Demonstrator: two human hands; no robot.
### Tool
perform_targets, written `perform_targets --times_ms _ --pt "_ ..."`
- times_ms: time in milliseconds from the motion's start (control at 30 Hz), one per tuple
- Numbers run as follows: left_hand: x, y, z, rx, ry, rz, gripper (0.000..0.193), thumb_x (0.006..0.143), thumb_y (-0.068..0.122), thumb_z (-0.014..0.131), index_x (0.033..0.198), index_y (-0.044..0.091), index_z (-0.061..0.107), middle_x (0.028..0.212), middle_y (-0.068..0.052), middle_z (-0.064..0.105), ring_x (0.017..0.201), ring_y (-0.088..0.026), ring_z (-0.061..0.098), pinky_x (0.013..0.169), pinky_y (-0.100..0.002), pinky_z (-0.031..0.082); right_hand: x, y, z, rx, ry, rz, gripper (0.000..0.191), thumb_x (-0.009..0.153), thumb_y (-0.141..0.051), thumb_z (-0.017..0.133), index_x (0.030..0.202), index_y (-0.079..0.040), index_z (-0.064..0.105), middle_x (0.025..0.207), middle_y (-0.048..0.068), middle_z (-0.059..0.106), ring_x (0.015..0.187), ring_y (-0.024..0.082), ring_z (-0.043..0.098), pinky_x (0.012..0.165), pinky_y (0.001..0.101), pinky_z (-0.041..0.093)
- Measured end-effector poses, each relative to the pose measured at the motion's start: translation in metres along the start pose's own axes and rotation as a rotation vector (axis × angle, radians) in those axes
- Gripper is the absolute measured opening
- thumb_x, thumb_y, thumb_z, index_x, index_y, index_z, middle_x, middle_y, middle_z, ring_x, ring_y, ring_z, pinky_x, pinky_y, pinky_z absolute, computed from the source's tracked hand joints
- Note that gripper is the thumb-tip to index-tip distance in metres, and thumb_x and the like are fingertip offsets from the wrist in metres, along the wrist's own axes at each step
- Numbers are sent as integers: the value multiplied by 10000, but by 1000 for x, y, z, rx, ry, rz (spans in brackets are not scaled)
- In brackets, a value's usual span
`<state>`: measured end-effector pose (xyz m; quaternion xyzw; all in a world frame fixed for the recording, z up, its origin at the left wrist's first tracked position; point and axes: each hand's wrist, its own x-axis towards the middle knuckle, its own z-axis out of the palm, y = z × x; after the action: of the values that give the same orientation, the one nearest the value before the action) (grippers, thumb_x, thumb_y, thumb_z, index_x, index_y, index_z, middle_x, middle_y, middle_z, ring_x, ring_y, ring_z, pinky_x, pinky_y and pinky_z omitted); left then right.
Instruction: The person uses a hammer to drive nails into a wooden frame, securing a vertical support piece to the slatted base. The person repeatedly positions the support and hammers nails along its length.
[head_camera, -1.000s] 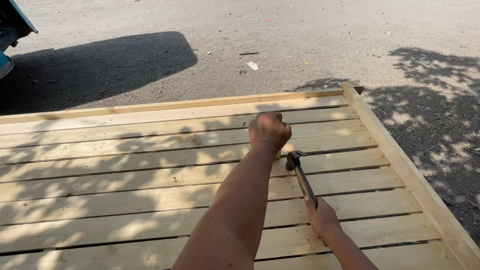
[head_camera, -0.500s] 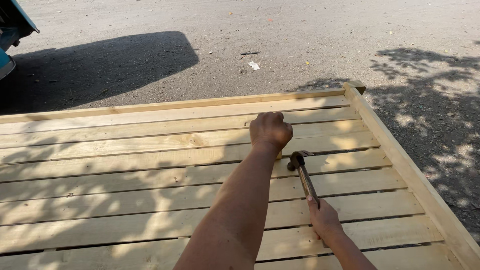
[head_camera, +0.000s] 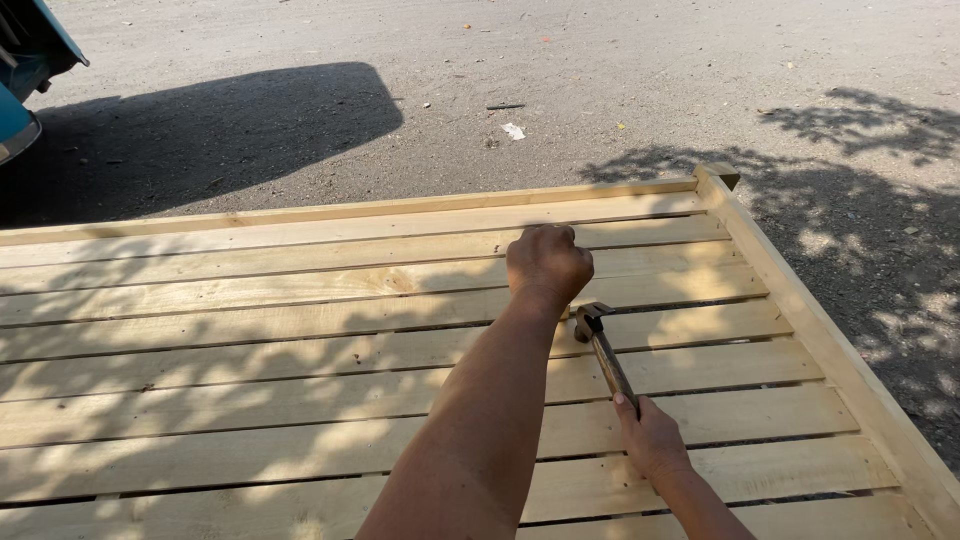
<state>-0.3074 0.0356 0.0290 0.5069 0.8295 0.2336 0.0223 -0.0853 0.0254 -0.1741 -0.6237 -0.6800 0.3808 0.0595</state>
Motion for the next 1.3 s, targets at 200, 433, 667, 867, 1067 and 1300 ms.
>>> perform_targets --times_ms 200,433,667,867,1067,1300 --pt "-4 3 -8 -12 -27 -13 273 873 328 606 949 141 789 1051 -73 745 1091 -250 680 920 -419 558 -8 -17 -9 315 127 -214 628 964 -635 456 933 -24 600 646 132 630 520 245 626 513 405 517" --pt "-2 3 -5 -13 26 10 257 874 312 611 943 137 786 1034 -88 738 1052 -280 684 898 -436 555 -10 -15 -2 38 54 -62 581 1006 -609 450 990 -45 591 676 111 591 502 221 559 490 413 500" --pt "0 -1 7 -26 69 18 240 862 317 633 923 146 790 995 -90 754 999 -286 709 880 -434 572 -3 -14 -10 358 86 -135 578 1018 -581 456 962 -22 591 674 148 594 494 244 563 494 434 504" --pt "3 -2 11 46 103 41 235 863 348 661 898 153 787 926 -84 761 965 -268 716 824 -429 584 4 -5 4 22 179 -180 621 1000 -656 390 1009 -69 589 729 135 671 594 301 674 614 442 548" --pt "-3 1 9 25 71 17 255 902 355 633 903 148 784 931 -80 759 951 -245 716 853 -412 571 -6 -13 -13 19 -36 112 665 992 -661 375 1038 -35 595 779 147 659 571 285 659 567 455 590" --pt "-2 3 -1 11 15 3 267 890 360 632 922 143 784 958 -75 752 1023 -256 690 886 -419 560 1 -12 -4 347 182 -193 647 1011 -628 426 975 -11 618 685 204 634 503 242 603 505 424 520"
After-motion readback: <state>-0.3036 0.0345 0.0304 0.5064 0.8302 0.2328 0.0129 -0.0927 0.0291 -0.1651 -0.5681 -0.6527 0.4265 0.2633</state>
